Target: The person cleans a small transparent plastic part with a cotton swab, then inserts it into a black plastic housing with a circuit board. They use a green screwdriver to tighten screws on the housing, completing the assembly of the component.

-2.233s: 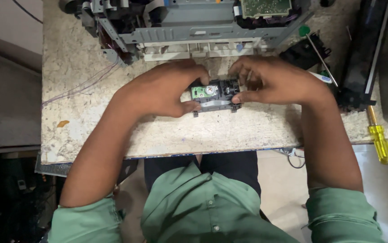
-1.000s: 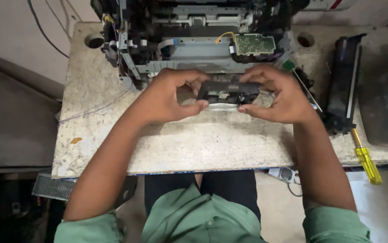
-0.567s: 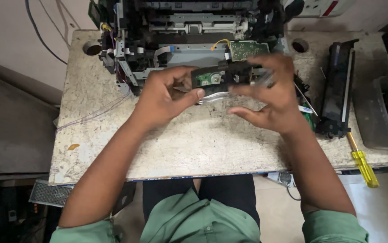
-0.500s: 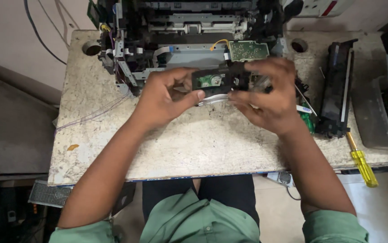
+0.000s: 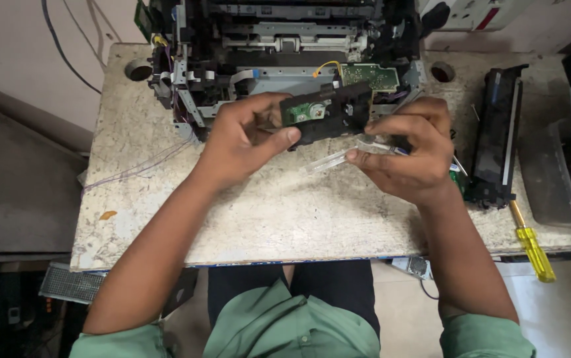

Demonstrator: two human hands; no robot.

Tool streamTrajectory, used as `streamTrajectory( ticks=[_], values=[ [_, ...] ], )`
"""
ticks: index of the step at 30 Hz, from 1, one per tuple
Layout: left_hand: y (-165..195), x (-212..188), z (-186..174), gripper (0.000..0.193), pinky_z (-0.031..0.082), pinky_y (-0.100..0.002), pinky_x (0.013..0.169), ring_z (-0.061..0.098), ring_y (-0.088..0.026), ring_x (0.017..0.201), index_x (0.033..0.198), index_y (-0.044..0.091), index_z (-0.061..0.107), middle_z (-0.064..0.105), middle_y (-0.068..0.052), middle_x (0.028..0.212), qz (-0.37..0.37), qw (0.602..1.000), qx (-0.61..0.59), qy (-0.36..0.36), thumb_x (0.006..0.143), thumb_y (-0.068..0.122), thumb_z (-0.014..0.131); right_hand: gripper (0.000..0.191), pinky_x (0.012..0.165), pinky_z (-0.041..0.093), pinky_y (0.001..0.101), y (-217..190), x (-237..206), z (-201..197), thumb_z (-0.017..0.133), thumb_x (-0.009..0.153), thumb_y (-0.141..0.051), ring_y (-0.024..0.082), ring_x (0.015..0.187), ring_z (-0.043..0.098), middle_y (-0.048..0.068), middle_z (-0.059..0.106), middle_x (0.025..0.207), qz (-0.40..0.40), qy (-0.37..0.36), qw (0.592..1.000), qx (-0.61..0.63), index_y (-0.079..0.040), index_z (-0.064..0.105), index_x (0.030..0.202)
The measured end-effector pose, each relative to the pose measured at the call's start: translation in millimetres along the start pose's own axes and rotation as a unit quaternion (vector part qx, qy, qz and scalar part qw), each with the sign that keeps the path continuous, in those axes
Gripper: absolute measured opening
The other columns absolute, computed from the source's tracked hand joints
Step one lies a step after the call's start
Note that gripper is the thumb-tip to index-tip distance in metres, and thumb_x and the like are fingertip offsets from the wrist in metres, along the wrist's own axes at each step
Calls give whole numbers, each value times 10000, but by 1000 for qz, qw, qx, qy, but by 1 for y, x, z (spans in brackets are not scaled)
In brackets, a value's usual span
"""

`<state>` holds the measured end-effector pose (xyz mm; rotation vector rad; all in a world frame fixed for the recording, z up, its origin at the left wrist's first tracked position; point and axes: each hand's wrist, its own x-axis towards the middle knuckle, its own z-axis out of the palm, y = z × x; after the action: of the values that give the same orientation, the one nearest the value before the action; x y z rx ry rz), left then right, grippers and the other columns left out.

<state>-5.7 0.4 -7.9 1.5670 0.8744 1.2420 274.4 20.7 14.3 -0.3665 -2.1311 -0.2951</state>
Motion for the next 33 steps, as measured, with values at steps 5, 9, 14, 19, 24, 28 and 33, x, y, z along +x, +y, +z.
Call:
streamTrajectory(
  ticks=[5,9,14,19,24,28,33],
  values=[
    [-4,-1,-2,427,619,-312,845,696,-120,942,1317,13,662,736,-27,1037,18,999,-35,-8,951,204,774,198,836,441,366,1,-2,2,986,768,-236,242,989,526,25,702,1000,5,7,1000,-10,-237,789,753],
    [-4,-3,-5,447,604,-306,859,693,-123,954,1339,13,644,737,-37,1047,23,998,-55,-8,969,235,761,167,813,434,360,1,-2,0,980,759,-253,230,969,528,24,697,964,3,15,1000,-5,-240,814,772],
    [-4,-3,-4,437,616,-319,871,701,-130,974,1333,4,646,742,-60,1073,46,997,-54,-9,973,221,764,181,806,433,355,0,-2,-1,981,782,-241,215,945,550,24,703,935,13,17,1000,-4,-241,800,769],
    [-1,-3,-2,436,631,-330,898,700,-141,1028,1335,-1,631,733,-77,1111,39,997,-62,-10,969,195,763,136,778,404,355,1,-3,-1,963,789,-226,208,905,547,18,709,895,10,24,1000,-14,-233,828,798],
    [4,-5,0,436,648,-337,923,705,-154,1050,1341,-5,632,733,-86,1123,41,997,-68,-10,972,185,763,159,762,398,352,2,-4,1,968,777,-218,180,876,561,-2,729,873,4,40,999,-16,-247,813,797],
    [5,-5,1,460,659,-331,893,706,-153,1039,1338,-8,632,733,-88,1124,34,998,-56,-6,950,197,772,156,757,415,346,1,-4,1,965,779,-193,193,882,554,-2,734,887,3,44,999,2,-233,822,826],
    [5,-5,1,469,651,-329,920,698,-155,1072,1346,-16,624,725,-97,1146,43,997,-57,-12,964,210,774,163,756,426,343,-1,-2,1,964,772,-181,196,886,559,-4,741,894,5,48,999,7,-222,819,834]
  ],
)
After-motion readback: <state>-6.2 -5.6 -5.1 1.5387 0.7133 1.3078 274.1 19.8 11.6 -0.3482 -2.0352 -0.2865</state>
